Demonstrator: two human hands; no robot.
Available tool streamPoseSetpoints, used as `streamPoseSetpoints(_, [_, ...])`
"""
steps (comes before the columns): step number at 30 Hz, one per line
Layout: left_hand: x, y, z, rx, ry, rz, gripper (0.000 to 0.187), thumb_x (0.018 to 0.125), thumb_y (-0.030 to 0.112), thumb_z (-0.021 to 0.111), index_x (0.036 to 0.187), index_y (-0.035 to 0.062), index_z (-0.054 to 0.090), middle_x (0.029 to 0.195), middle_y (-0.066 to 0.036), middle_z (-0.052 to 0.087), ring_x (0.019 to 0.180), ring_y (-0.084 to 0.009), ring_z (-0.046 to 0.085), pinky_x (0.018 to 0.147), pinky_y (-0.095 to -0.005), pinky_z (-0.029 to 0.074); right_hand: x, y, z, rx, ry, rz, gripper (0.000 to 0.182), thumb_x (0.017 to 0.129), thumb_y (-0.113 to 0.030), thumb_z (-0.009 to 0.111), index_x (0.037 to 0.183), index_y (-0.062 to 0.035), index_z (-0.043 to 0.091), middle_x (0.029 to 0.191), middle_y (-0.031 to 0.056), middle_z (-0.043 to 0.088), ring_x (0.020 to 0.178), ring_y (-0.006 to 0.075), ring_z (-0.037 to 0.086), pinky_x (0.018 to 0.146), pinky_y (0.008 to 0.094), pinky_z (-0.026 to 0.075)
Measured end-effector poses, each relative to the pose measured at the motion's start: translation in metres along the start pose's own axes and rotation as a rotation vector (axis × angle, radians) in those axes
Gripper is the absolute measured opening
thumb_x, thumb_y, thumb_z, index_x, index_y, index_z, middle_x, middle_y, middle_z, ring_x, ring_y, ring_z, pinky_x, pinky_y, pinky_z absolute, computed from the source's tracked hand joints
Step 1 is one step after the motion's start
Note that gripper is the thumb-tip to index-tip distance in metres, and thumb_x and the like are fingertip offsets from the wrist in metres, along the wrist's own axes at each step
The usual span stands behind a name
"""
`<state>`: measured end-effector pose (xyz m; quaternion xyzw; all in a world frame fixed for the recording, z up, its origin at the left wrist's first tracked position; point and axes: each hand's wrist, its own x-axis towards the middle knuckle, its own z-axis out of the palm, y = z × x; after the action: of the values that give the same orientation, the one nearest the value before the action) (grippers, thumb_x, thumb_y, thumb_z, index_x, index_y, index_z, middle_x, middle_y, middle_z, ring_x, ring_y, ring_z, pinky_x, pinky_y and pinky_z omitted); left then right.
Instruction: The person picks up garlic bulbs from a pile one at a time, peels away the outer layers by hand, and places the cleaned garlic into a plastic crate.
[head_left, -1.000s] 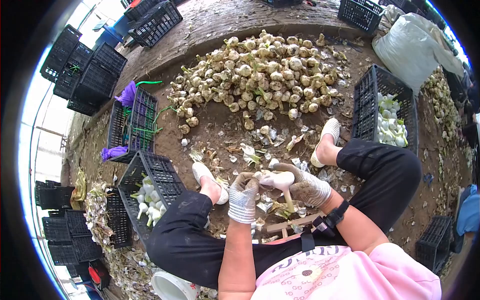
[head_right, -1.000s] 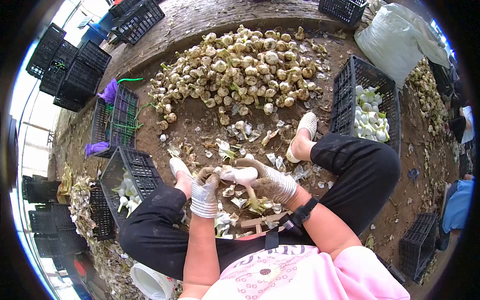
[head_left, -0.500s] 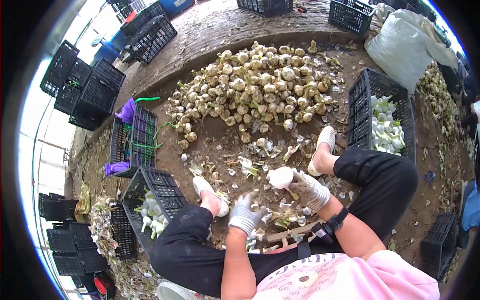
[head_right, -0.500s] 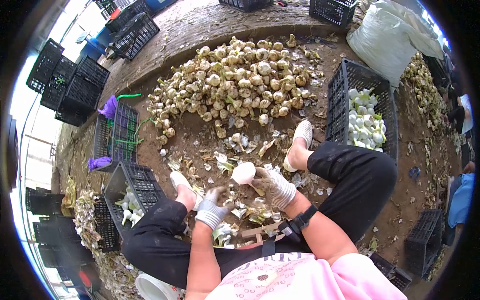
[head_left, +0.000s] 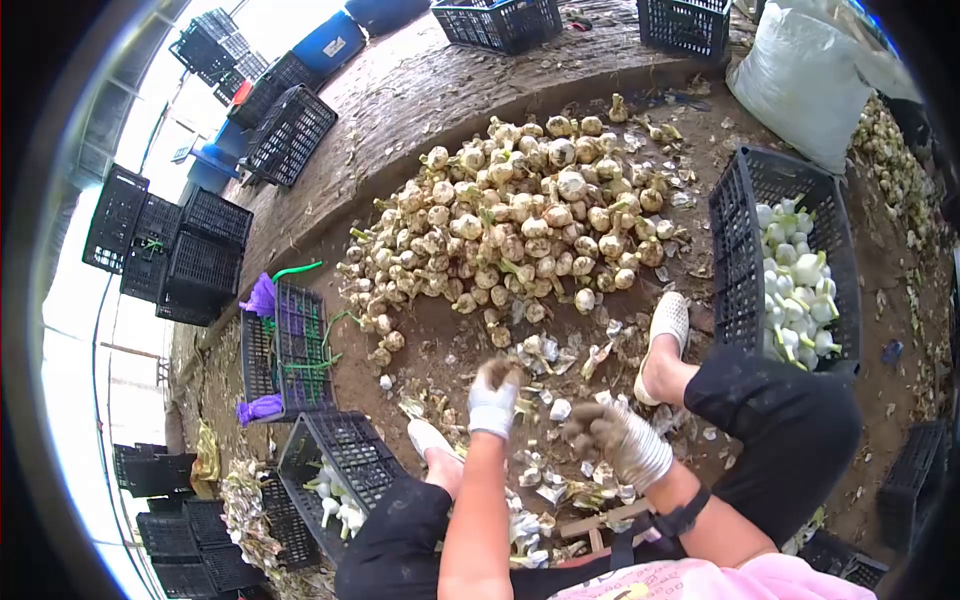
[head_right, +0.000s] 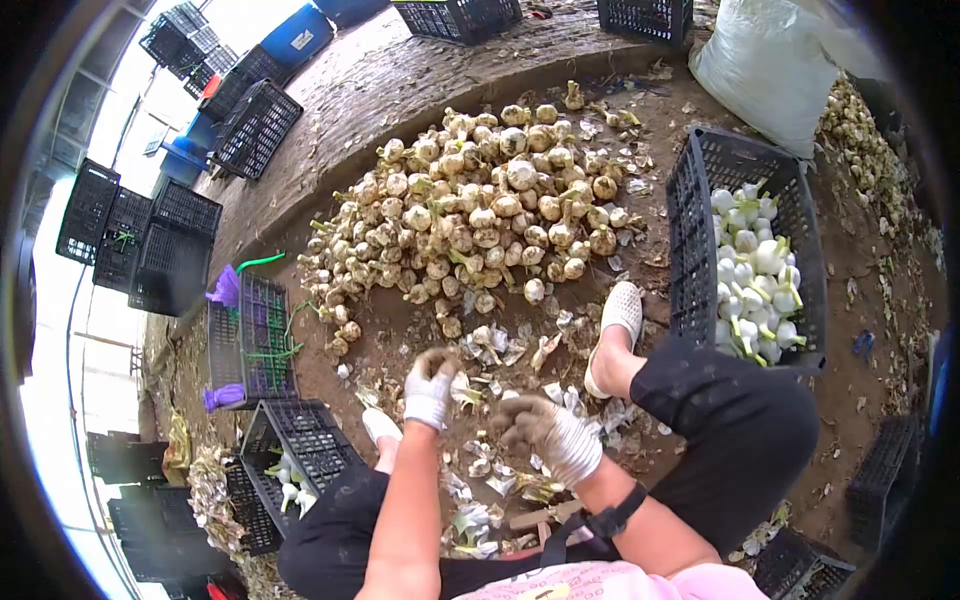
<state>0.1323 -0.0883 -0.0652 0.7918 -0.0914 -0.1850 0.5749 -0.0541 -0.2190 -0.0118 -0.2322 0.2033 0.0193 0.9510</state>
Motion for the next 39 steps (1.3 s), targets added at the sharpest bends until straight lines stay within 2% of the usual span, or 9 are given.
streamPoseSetpoints(4, [0.115,-0.012,0.020,0.300,0.140,0.050,0.036,0.076,0.020,0.069,0.102,0.0001,0.055,0.093,-0.008,0.060,0.080,-0.0149,0.056,0.076,-0.0284,0.046,0.022,0.003,-0.013,-0.077,0.140,0.027,0.043,0.087,-0.021,0.056,0.118,0.0055,0.043,0.102,0.0128,0.058,0.082,0.0141,0.058,0.072,0.0239,0.047])
streamPoseSetpoints(7, [0.202,-0.010,0.040,0.504,0.204,-0.013,0.056,0.071,0.029,0.072,0.116,0.0037,0.052,0.114,-0.017,0.056,0.104,-0.0289,0.054,0.087,-0.0349,0.042,0.038,0.005,-0.025,-0.124,0.242,0.070,0.042,0.087,-0.021,0.057,0.117,0.0055,0.045,0.102,0.0119,0.059,0.082,0.0146,0.059,0.071,0.0244,0.047])
streamPoseSetpoints(10, [0.257,0.019,0.068,0.470,0.124,-0.104,0.066,0.074,0.032,0.068,0.128,0.0056,0.041,0.127,-0.017,0.047,0.115,-0.0295,0.047,0.093,-0.0355,0.038,0.049,0.018,-0.045,-0.088,0.282,0.144,0.047,0.085,-0.025,0.060,0.117,0.0050,0.044,0.104,0.0148,0.058,0.081,0.0178,0.059,0.073,0.0303,0.049])
streamPoseSetpoints(15, [0.294,-0.027,0.077,0.554,0.193,-0.022,0.062,0.070,0.024,0.068,0.124,0.0044,0.045,0.119,-0.021,0.052,0.109,-0.0325,0.051,0.093,-0.0348,0.040,0.057,0.020,-0.056,-0.115,0.327,0.143,0.045,0.085,-0.021,0.060,0.117,0.0054,0.044,0.101,0.0153,0.059,0.080,0.0176,0.059,0.069,0.0289,0.050])
streamPoseSetpoints(19, [0.171,0.018,0.060,0.423,0.034,0.226,0.025,0.079,0.011,0.057,0.103,0.0050,0.056,0.088,-0.007,0.060,0.079,-0.0153,0.056,0.072,-0.0281,0.047,0.055,0.009,-0.045,-0.288,0.374,0.063,0.035,0.083,-0.011,0.059,0.114,0.0028,0.050,0.096,0.0082,0.060,0.078,0.0133,0.057,0.068,0.0251,0.049])
streamPoseSetpoints(20, [0.129,0.016,0.054,0.507,-0.113,0.108,0.029,0.077,0.009,0.058,0.106,0.0053,0.055,0.088,-0.008,0.060,0.080,-0.0160,0.056,0.073,-0.0293,0.048,0.055,0.005,-0.041,-0.434,0.390,-0.004,0.035,0.083,-0.009,0.058,0.115,0.0024,0.051,0.093,0.0066,0.060,0.078,0.0118,0.056,0.068,0.0240,0.048])
streamPoseSetpoints(25, [-0.061,0.023,0.039,0.781,-0.405,0.340,0.051,0.063,0.010,0.070,0.111,0.0097,0.052,0.105,-0.018,0.055,0.095,-0.0349,0.056,0.082,-0.0369,0.048,0.048,0.020,-0.050,-0.598,0.445,-0.109,0.025,0.081,-0.015,0.061,0.102,-0.0013,0.059,0.080,0.0018,0.060,0.068,0.0071,0.051,0.057,0.0232,0.042])
streamPoseSetpoints(31, [-0.122,0.031,-0.002,0.310,-0.175,0.352,0.063,0.063,0.010,0.076,0.118,-0.0019,0.047,0.106,-0.016,0.055,0.097,-0.0265,0.055,0.086,-0.0331,0.044,0.020,0.020,-0.012,-0.223,0.149,-0.034,0.025,0.080,-0.022,0.067,0.095,-0.0037,0.059,0.080,-0.0018,0.059,0.067,0.0050,0.050,0.058,0.0211,0.042])
streamPoseSetpoints(39, [-0.167,0.082,-0.008,0.658,0.028,0.572,0.057,0.056,0.012,0.078,0.108,0.0015,0.056,0.102,-0.016,0.054,0.091,-0.0327,0.055,0.079,-0.0392,0.046,-0.006,0.023,0.032,-0.387,0.085,-0.065,0.025,0.079,-0.021,0.068,0.095,-0.0050,0.059,0.080,-0.0010,0.060,0.068,0.0058,0.054,0.058,0.0205,0.044])
